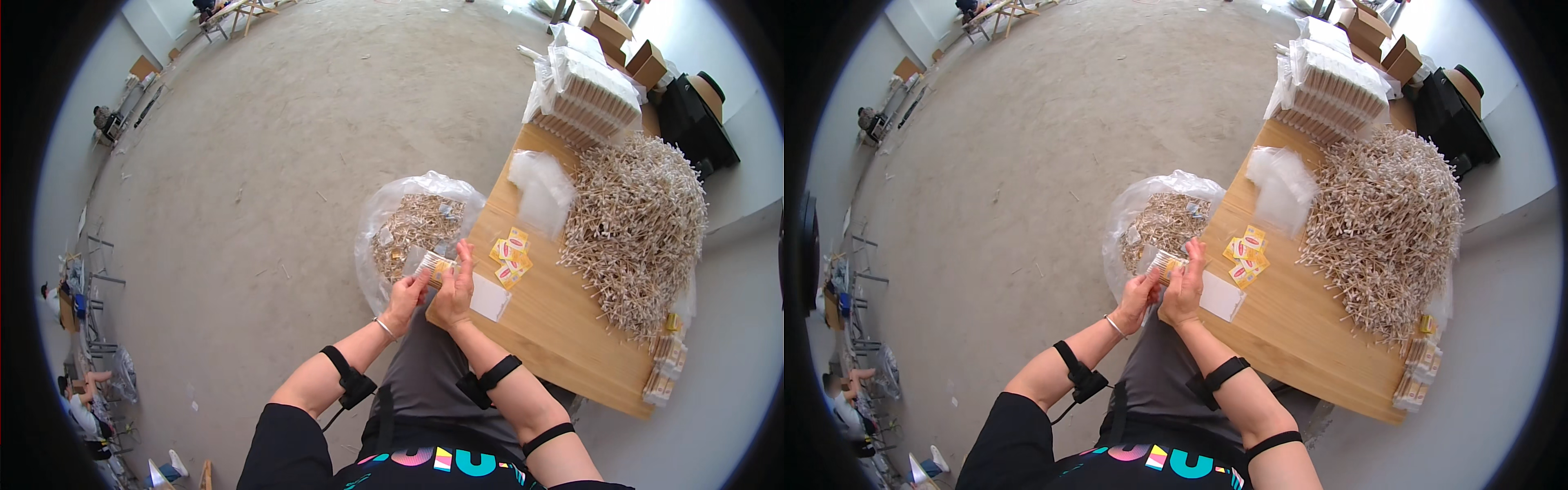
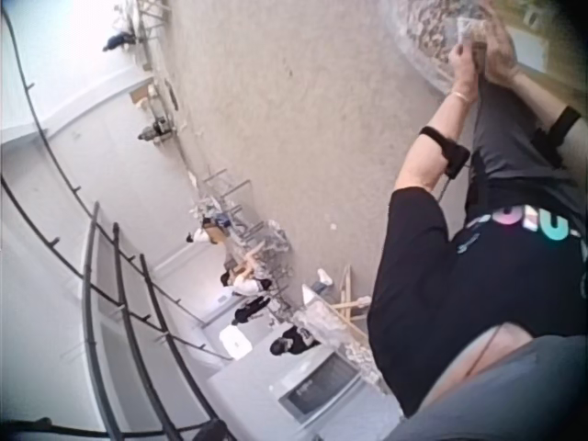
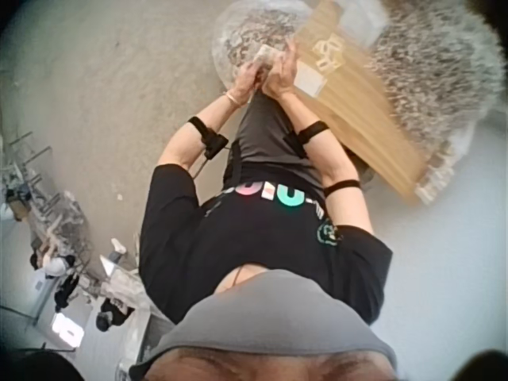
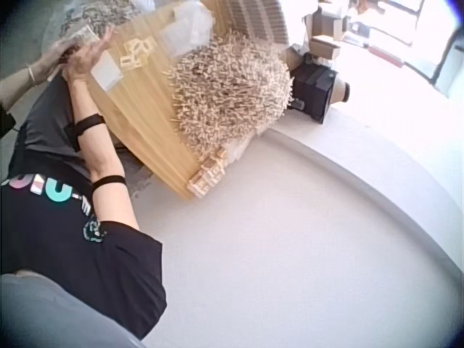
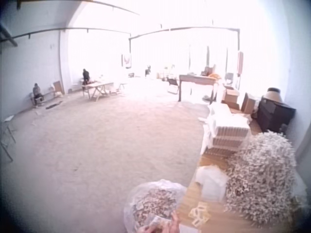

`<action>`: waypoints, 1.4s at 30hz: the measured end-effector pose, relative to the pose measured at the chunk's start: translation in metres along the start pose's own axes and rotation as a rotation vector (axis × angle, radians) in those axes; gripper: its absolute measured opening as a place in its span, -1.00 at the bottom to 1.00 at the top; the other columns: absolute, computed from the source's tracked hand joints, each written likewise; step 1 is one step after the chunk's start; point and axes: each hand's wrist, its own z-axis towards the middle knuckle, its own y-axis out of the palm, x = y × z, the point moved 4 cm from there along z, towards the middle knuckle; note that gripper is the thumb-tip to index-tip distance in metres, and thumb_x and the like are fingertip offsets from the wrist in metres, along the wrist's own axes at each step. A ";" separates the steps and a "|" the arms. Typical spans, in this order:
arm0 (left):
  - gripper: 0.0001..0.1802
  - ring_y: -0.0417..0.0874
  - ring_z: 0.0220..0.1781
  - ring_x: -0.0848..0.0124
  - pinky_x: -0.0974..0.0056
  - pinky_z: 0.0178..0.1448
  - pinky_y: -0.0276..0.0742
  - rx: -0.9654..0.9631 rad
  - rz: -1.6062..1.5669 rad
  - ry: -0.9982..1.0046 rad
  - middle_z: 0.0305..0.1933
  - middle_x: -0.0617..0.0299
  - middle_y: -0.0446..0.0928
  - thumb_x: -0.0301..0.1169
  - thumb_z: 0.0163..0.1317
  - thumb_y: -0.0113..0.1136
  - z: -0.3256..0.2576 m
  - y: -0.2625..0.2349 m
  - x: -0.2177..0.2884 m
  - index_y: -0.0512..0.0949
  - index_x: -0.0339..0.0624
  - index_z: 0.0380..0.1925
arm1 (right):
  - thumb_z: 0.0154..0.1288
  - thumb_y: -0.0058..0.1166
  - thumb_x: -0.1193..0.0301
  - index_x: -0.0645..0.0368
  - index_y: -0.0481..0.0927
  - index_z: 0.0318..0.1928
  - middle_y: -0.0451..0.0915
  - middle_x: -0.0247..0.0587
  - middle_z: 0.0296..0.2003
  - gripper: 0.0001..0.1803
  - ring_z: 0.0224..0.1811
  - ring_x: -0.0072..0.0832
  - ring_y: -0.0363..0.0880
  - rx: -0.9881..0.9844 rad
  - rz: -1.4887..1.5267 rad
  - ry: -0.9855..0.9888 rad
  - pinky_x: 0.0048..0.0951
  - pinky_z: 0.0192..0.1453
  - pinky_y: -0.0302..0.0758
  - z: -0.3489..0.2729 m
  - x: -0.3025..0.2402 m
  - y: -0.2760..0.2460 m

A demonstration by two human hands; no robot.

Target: The person is counting cotton swabs, aligning them on the table, and placing them into small plastic bags.

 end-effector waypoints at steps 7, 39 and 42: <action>-0.76 0.46 -0.47 0.65 0.48 -0.39 0.38 0.231 -0.161 0.285 -0.44 0.33 0.57 -0.26 0.17 0.30 0.000 0.023 0.005 0.62 -0.24 -0.37 | 0.23 -0.25 0.52 0.32 0.29 0.19 0.22 0.10 0.28 -0.52 0.43 -0.04 -0.03 -0.085 -0.016 0.051 -0.16 0.47 -0.10 0.000 0.004 0.003; -0.74 0.53 -0.33 0.60 0.43 -0.27 0.47 0.218 -0.094 0.285 -0.36 0.34 0.58 -0.28 0.16 0.30 -0.004 0.028 0.004 0.59 -0.25 -0.29 | 0.37 -0.23 0.39 0.30 0.39 0.11 0.42 0.04 0.09 -0.63 0.33 -0.05 0.10 -0.117 -0.047 0.049 -0.14 0.38 0.05 0.004 0.004 0.004; -0.73 0.53 -0.33 0.61 0.42 -0.27 0.47 0.173 -0.022 0.291 -0.35 0.34 0.58 -0.27 0.17 0.30 -0.004 0.029 0.006 0.58 -0.25 -0.27 | 0.37 -0.23 0.39 0.30 0.39 0.11 0.40 0.05 0.10 -0.63 0.33 -0.04 0.10 -0.129 -0.113 0.028 -0.14 0.38 0.05 0.004 0.000 0.005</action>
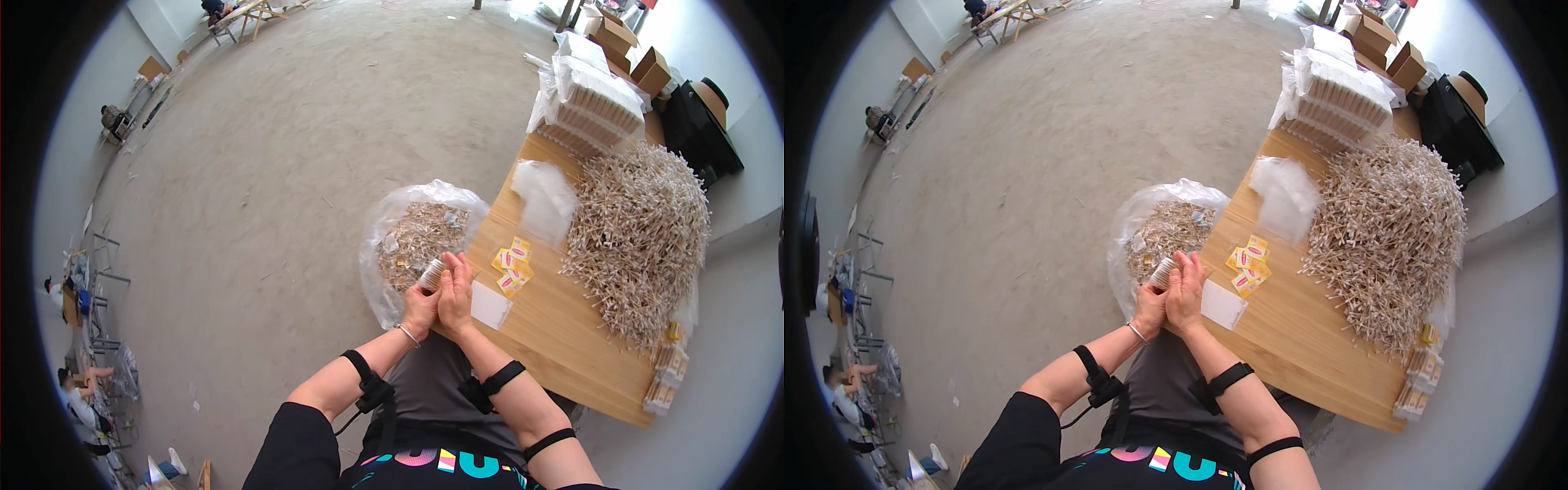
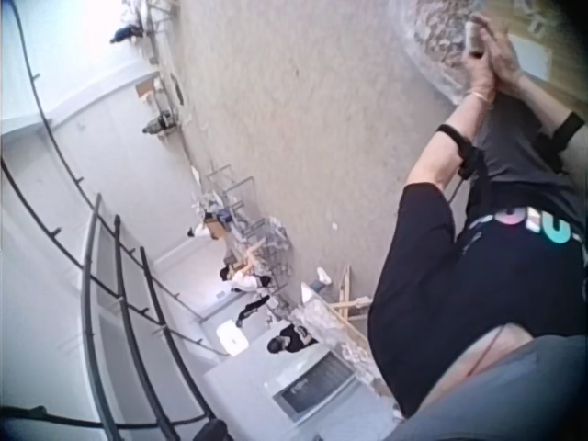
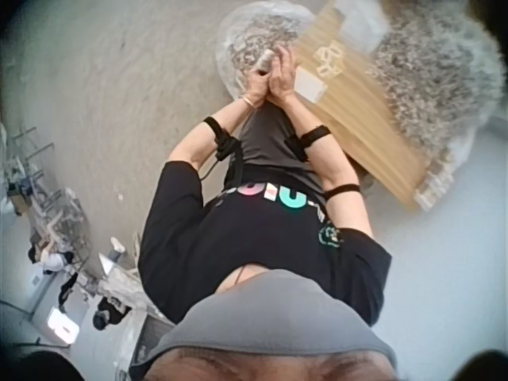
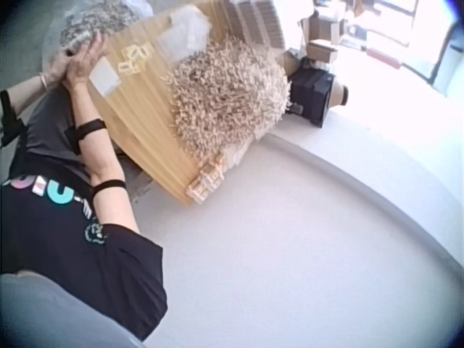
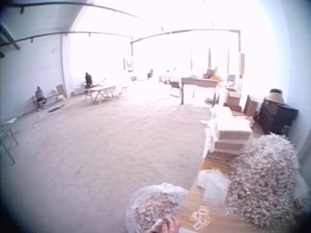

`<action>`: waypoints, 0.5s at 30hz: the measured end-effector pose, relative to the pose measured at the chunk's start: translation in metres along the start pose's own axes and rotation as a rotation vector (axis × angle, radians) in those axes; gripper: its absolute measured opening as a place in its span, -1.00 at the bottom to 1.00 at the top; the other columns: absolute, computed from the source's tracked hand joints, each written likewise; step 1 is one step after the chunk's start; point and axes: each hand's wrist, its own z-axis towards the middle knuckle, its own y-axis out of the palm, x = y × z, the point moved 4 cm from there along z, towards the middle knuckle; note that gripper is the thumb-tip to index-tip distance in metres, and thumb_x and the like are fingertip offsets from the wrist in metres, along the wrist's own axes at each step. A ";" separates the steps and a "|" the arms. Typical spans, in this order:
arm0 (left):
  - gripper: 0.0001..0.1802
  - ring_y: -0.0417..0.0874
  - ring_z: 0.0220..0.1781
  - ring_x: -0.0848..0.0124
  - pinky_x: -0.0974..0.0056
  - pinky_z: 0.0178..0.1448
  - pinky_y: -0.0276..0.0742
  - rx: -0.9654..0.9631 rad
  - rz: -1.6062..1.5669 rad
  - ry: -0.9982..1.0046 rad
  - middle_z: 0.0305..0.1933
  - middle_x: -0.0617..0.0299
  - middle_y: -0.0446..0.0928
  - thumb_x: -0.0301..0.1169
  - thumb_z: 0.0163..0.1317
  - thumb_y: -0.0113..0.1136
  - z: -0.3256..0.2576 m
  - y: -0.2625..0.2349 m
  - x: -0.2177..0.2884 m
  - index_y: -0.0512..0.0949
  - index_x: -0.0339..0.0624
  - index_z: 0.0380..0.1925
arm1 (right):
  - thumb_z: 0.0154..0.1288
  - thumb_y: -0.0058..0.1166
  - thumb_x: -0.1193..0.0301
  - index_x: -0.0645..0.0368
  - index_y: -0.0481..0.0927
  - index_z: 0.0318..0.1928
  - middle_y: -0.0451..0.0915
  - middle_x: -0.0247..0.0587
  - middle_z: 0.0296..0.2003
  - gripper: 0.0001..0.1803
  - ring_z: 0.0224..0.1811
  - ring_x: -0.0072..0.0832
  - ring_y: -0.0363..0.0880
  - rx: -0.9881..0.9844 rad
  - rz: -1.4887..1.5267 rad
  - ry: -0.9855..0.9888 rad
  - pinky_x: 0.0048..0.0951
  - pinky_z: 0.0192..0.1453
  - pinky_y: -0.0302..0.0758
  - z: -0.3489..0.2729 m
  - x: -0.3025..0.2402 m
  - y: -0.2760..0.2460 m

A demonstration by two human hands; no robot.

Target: The person is counting cotton swabs, aligning them on the table, and placing them into small plastic bags.

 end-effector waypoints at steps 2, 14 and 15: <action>-0.72 0.52 -0.34 0.61 0.42 -0.27 0.46 -0.004 0.002 0.015 -0.35 0.34 0.58 -0.27 0.17 0.29 0.000 -0.002 0.001 0.58 -0.24 -0.25 | 0.37 -0.23 0.39 0.29 0.39 0.10 0.43 0.03 0.07 -0.64 0.32 -0.04 0.11 -0.016 -0.018 0.016 -0.13 0.38 0.05 0.000 0.001 0.000; -0.77 0.56 -0.28 0.62 0.46 -0.20 0.48 -0.033 -0.074 0.014 -0.29 0.31 0.62 -0.39 0.14 0.30 -0.001 -0.002 0.003 0.58 -0.29 -0.25 | 0.36 -0.17 0.41 0.29 0.42 0.05 0.48 0.04 -0.01 -0.68 0.22 -0.06 0.25 0.096 -0.117 0.021 -0.12 0.33 0.12 0.004 0.004 0.002; -0.77 0.56 -0.28 0.62 0.46 -0.20 0.48 -0.028 -0.072 0.019 -0.29 0.31 0.62 -0.39 0.14 0.30 0.001 -0.007 0.000 0.58 -0.29 -0.25 | 0.36 -0.17 0.41 0.29 0.42 0.05 0.48 0.04 -0.01 -0.68 0.22 -0.06 0.25 0.093 -0.111 0.017 -0.12 0.33 0.12 0.003 0.003 0.004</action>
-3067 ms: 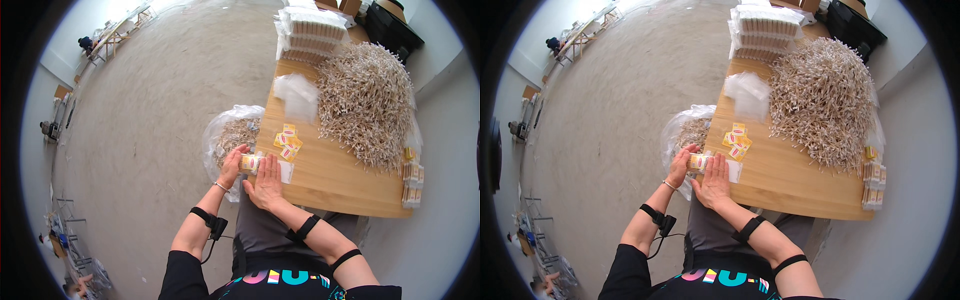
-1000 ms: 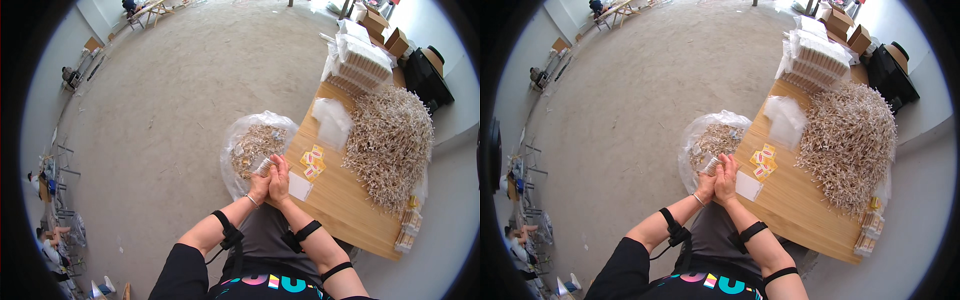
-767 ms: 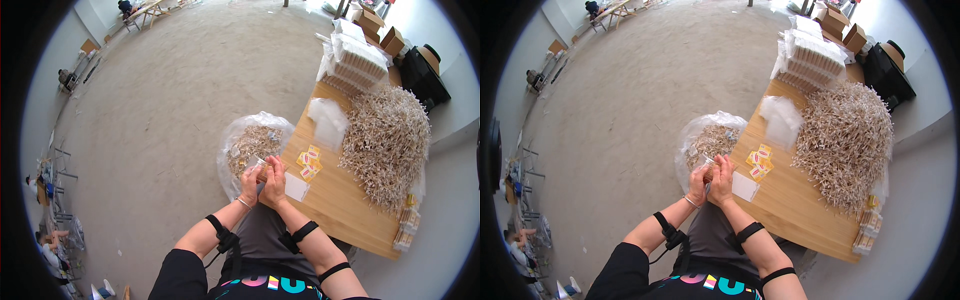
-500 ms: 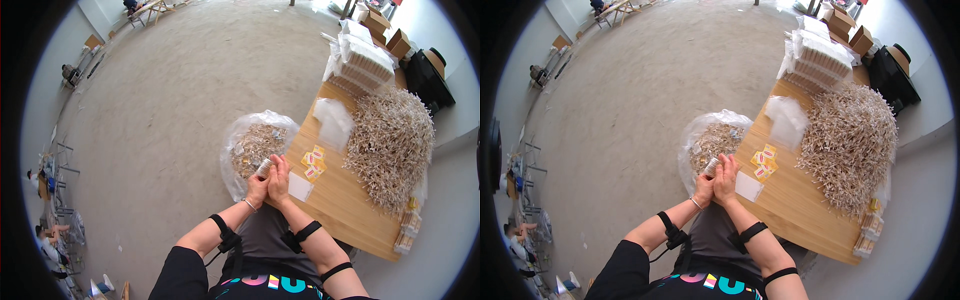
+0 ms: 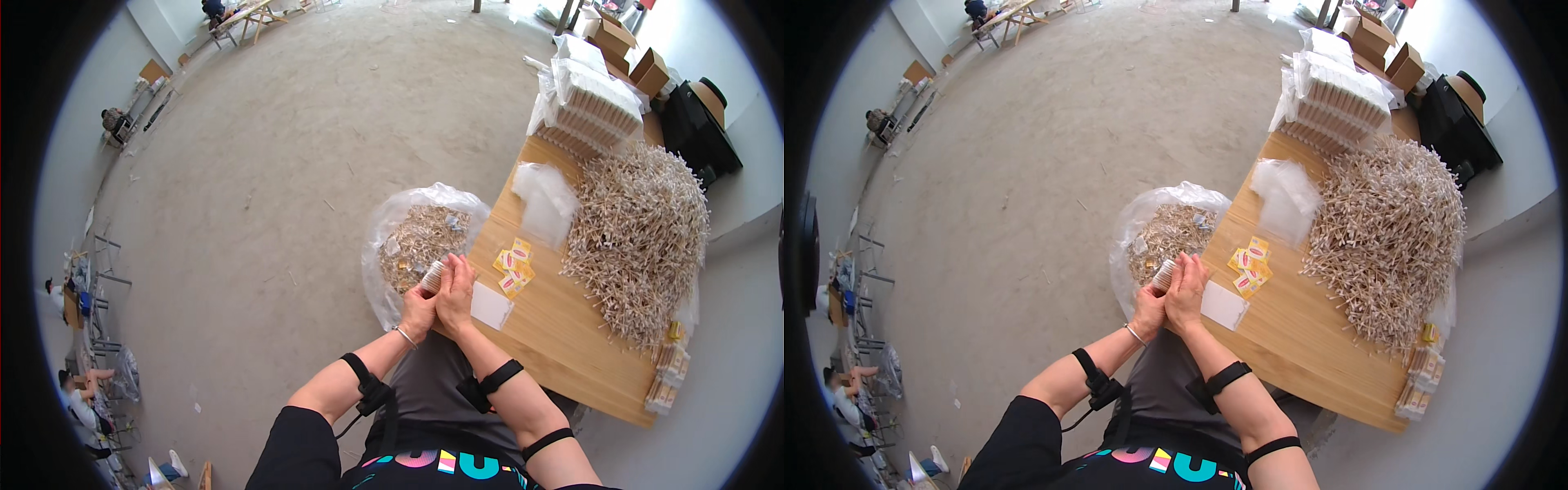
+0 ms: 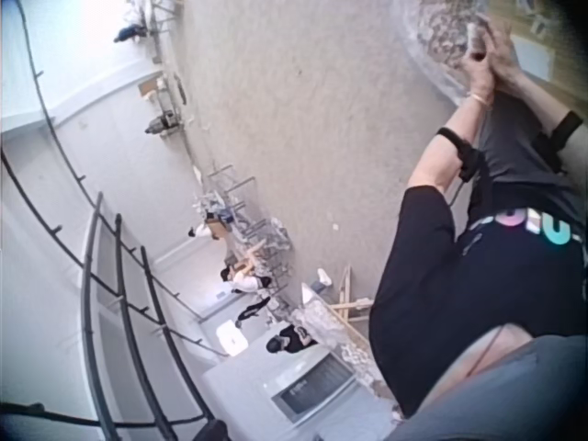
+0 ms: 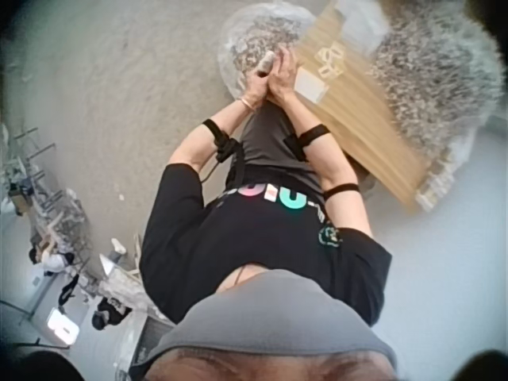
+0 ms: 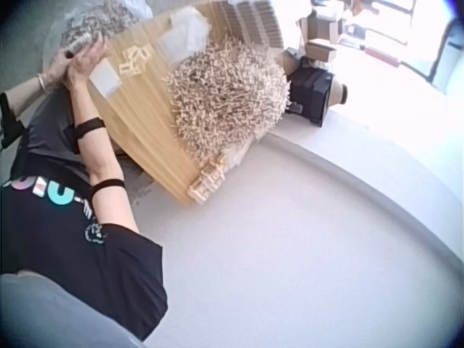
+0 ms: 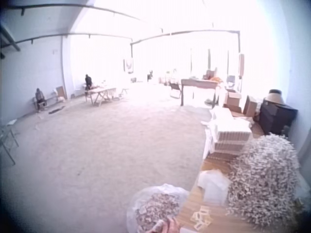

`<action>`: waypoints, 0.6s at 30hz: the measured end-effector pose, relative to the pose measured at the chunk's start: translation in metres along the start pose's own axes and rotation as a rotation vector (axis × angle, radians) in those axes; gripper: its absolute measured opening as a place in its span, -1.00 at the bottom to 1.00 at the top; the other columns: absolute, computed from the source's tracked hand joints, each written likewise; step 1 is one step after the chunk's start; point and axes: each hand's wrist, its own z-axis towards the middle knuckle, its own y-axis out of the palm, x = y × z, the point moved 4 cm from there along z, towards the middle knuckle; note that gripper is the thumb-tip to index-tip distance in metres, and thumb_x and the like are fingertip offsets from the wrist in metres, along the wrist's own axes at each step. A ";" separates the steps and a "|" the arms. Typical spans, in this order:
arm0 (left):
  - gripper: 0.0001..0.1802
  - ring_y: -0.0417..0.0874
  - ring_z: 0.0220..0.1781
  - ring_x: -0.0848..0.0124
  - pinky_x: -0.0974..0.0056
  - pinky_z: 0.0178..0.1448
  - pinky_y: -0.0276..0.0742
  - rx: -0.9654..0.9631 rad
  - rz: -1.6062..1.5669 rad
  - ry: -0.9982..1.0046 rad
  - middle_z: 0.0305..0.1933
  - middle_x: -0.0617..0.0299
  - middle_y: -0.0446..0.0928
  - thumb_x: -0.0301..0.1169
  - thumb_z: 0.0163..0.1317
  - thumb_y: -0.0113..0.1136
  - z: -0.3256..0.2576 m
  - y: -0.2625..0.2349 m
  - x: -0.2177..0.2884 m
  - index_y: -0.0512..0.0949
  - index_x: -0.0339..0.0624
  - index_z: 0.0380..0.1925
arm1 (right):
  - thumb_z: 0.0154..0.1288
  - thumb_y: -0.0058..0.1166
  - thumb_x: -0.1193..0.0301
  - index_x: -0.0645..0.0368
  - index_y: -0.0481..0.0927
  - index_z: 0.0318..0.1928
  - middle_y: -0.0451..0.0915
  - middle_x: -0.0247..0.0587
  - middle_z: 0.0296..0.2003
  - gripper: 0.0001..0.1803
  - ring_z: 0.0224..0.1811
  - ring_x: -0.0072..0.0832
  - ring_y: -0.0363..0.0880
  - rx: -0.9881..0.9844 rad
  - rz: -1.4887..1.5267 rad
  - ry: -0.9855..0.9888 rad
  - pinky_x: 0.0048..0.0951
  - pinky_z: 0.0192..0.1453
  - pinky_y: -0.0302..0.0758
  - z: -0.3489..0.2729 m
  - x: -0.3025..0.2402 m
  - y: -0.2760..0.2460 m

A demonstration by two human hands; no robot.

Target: The person is counting cotton swabs, aligning them on the table, and placing them into small plastic bags.

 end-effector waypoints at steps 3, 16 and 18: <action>-0.74 0.56 -0.29 0.62 0.45 -0.20 0.50 -0.094 0.024 0.013 -0.27 0.31 0.61 -0.43 0.12 0.31 0.007 -0.013 0.002 0.57 -0.30 -0.20 | 0.35 -0.14 0.46 0.31 0.42 0.06 0.47 0.04 -0.09 -0.69 0.04 -0.12 0.39 -0.017 -0.069 -0.030 -0.22 0.17 0.32 0.000 0.000 0.001; -0.74 0.48 -0.39 0.64 0.47 -0.28 0.42 -0.131 0.371 0.051 -0.37 0.33 0.59 -0.31 0.32 0.04 0.039 0.009 0.034 0.62 -0.26 -0.30 | 0.26 -0.12 0.56 0.34 0.26 0.17 0.42 0.05 -0.10 -0.56 0.00 -0.13 0.39 0.031 -0.030 0.034 -0.20 0.13 0.34 -0.002 -0.003 0.000; -0.74 0.45 -0.42 0.64 0.47 -0.32 0.40 -0.157 0.404 0.050 -0.39 0.34 0.58 -0.30 0.33 0.04 0.039 0.011 0.030 0.62 -0.26 -0.29 | 0.23 -0.11 0.59 0.35 0.23 0.18 0.40 0.07 -0.07 -0.53 0.05 -0.11 0.36 0.040 -0.056 0.015 -0.18 0.19 0.30 -0.002 -0.003 0.000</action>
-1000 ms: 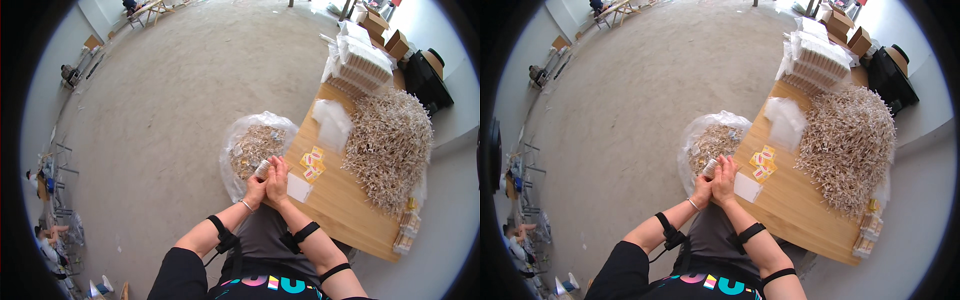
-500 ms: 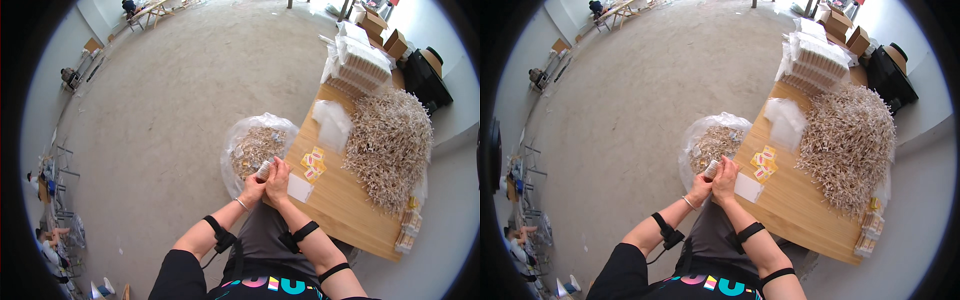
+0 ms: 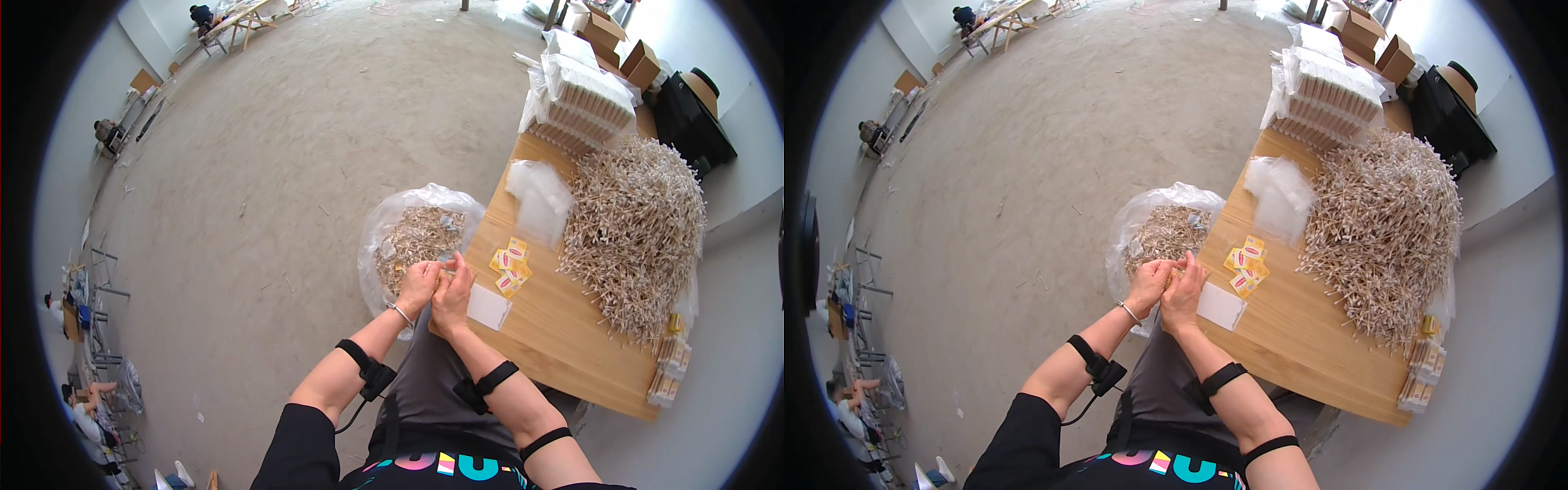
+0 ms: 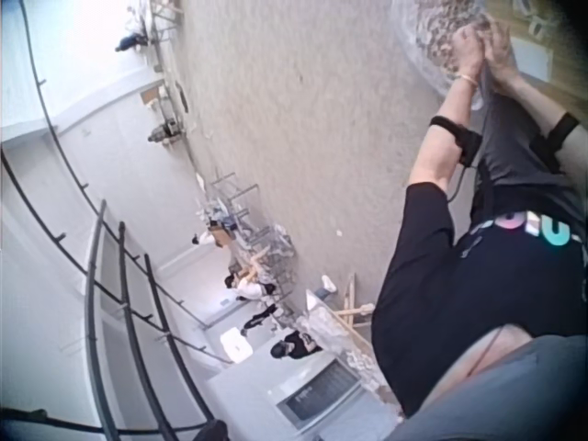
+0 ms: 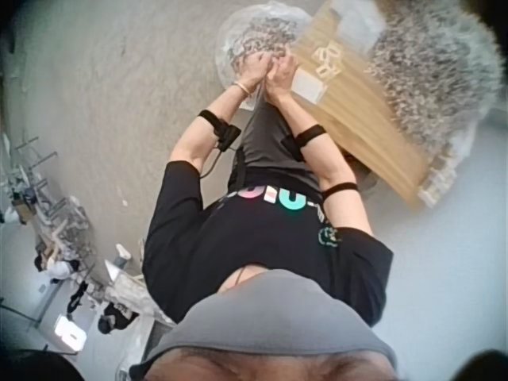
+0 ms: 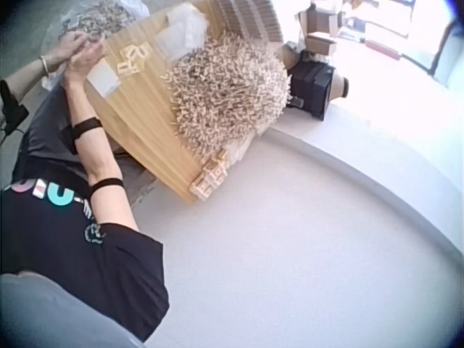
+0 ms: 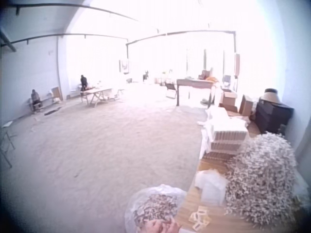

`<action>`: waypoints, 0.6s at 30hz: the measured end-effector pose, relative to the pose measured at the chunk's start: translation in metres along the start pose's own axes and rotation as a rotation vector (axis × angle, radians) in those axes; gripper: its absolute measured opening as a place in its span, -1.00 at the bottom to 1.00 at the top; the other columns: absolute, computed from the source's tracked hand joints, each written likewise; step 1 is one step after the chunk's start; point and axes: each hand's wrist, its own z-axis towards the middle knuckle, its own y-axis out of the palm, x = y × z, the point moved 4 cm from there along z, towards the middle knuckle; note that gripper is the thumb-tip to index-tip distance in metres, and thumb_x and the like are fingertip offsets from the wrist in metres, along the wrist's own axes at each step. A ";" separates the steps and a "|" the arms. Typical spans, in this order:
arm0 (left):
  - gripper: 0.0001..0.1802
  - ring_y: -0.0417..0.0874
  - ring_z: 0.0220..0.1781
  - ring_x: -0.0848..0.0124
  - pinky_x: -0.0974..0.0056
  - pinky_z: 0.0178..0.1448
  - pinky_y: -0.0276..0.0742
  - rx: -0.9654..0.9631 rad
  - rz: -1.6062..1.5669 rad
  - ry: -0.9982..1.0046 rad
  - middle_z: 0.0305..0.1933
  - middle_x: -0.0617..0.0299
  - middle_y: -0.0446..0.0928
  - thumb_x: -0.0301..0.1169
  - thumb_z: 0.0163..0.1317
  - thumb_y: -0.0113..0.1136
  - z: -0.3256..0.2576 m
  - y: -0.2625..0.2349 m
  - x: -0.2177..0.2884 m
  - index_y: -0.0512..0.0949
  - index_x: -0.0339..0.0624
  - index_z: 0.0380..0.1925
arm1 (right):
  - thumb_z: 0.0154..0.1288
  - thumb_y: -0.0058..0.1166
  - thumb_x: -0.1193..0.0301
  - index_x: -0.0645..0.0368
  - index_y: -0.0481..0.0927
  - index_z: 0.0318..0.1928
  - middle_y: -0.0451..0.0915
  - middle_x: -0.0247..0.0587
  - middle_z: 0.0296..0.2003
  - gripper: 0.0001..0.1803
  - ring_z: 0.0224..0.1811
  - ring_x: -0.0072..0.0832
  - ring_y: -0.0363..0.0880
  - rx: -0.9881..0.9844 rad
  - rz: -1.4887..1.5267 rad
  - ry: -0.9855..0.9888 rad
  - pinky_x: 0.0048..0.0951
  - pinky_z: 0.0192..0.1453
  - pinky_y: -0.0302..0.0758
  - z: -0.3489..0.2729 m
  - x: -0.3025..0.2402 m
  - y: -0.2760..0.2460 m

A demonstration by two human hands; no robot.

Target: The person is counting cotton swabs, aligning them on the table, and placing them into small plastic bags.

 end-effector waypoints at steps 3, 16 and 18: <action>-0.73 0.40 -0.46 0.66 0.49 -0.38 0.35 0.016 -0.029 -0.014 -0.46 0.40 0.53 -0.28 0.34 0.04 0.008 -0.003 -0.015 0.60 -0.25 -0.33 | 0.18 -0.12 0.64 0.37 0.22 0.18 0.33 0.15 0.06 -0.49 0.18 -0.04 0.26 0.059 -0.082 -0.107 -0.15 0.30 0.18 -0.002 -0.007 0.003; -0.70 0.46 -0.51 0.60 0.37 -0.44 0.40 0.122 0.214 0.278 -0.56 0.26 0.56 -0.22 0.24 0.19 0.016 -0.050 0.015 0.58 -0.28 -0.43 | 0.38 -0.21 0.27 0.36 0.05 0.29 -0.10 0.19 0.37 -0.40 0.47 0.05 -0.32 0.136 0.048 -0.066 0.09 0.44 -0.40 -0.003 -0.045 0.033; -0.70 0.46 -0.48 0.62 0.42 -0.41 0.42 0.143 0.162 0.275 -0.51 0.31 0.54 -0.23 0.28 0.14 0.008 -0.064 0.028 0.55 -0.28 -0.39 | 0.41 -0.23 0.18 0.32 0.02 0.32 -0.18 0.19 0.40 -0.37 0.48 0.06 -0.34 0.103 0.007 -0.065 0.06 0.45 -0.37 -0.001 -0.052 0.033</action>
